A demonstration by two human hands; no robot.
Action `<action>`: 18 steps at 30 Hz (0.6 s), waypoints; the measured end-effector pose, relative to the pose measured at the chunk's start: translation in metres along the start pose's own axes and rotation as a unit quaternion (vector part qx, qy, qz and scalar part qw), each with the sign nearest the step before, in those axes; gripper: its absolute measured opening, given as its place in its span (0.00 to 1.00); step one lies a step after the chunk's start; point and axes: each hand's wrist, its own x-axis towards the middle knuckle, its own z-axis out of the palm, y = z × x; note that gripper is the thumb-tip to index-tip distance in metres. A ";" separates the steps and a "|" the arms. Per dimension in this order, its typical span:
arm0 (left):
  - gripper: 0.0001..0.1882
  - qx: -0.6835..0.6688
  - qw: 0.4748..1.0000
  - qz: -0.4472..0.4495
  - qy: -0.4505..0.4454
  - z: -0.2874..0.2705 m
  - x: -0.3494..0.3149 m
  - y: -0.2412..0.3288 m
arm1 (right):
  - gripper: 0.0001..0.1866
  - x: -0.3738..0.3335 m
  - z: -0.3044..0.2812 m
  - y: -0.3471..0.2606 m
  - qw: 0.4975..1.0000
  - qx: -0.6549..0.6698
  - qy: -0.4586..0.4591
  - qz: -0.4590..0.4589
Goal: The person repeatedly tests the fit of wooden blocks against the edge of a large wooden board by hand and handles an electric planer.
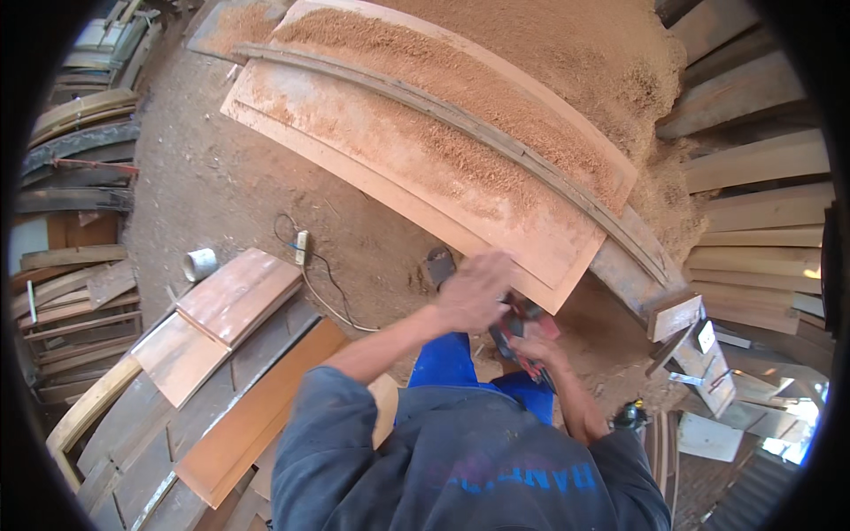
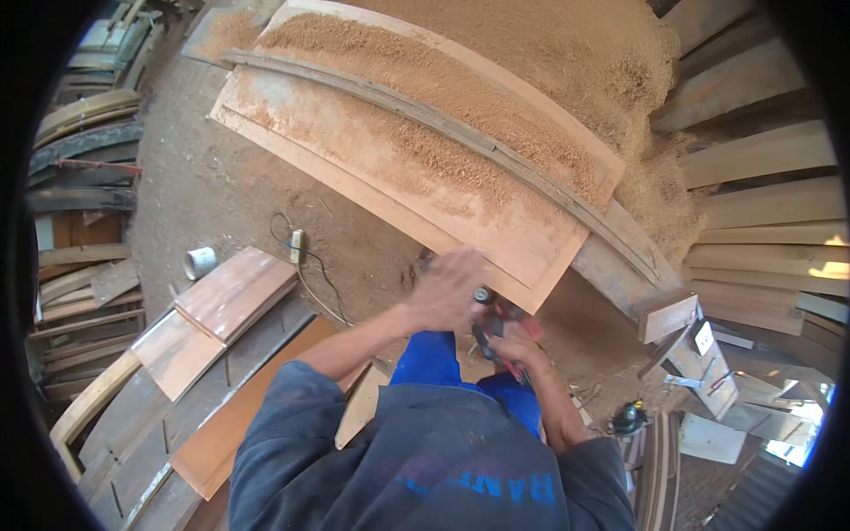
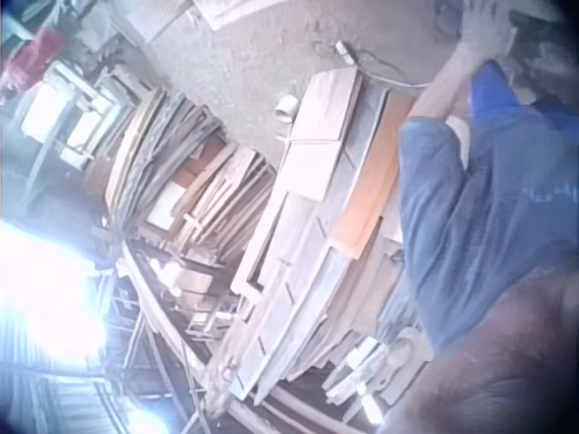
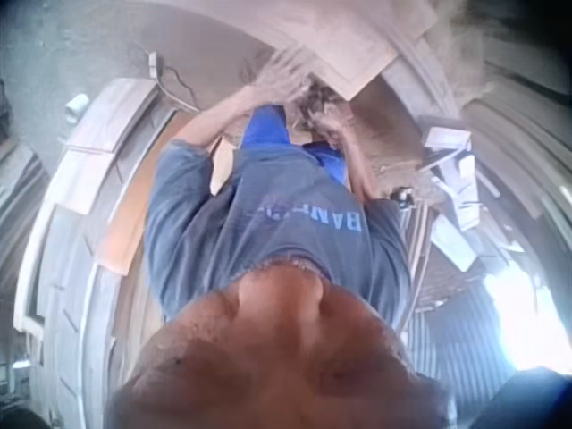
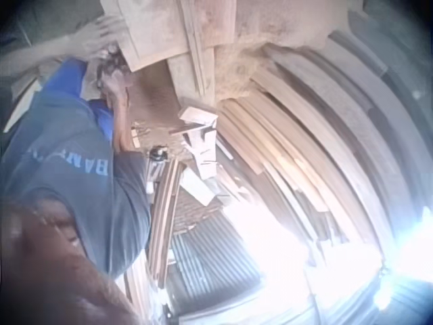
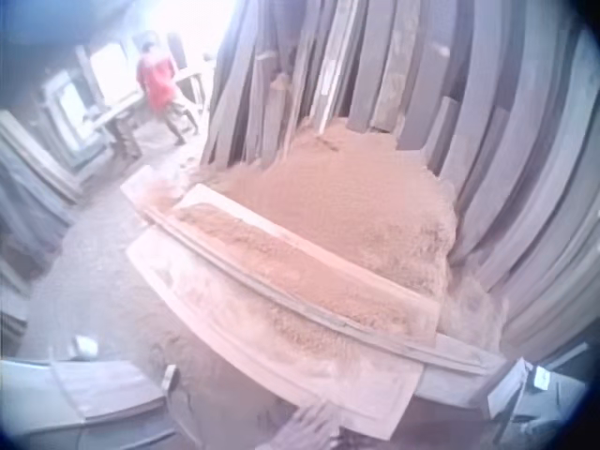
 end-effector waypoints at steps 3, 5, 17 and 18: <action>0.32 0.095 0.995 -0.025 -0.029 -0.045 -0.041 -0.045 | 0.39 0.040 0.043 -0.047 0.969 -0.079 0.134 -0.191; 0.31 0.164 0.983 -0.069 0.043 -0.071 -0.059 -0.091 | 0.38 0.028 0.035 -0.092 0.976 -0.102 0.075 -0.176; 0.27 -0.122 0.641 -0.677 0.341 -0.029 -0.218 -0.026 | 0.37 -0.027 0.046 -0.192 0.944 -0.053 0.028 -0.324; 0.27 -0.204 0.626 -0.662 0.359 -0.007 -0.209 0.008 | 0.37 -0.032 0.045 -0.190 0.941 -0.059 0.024 -0.333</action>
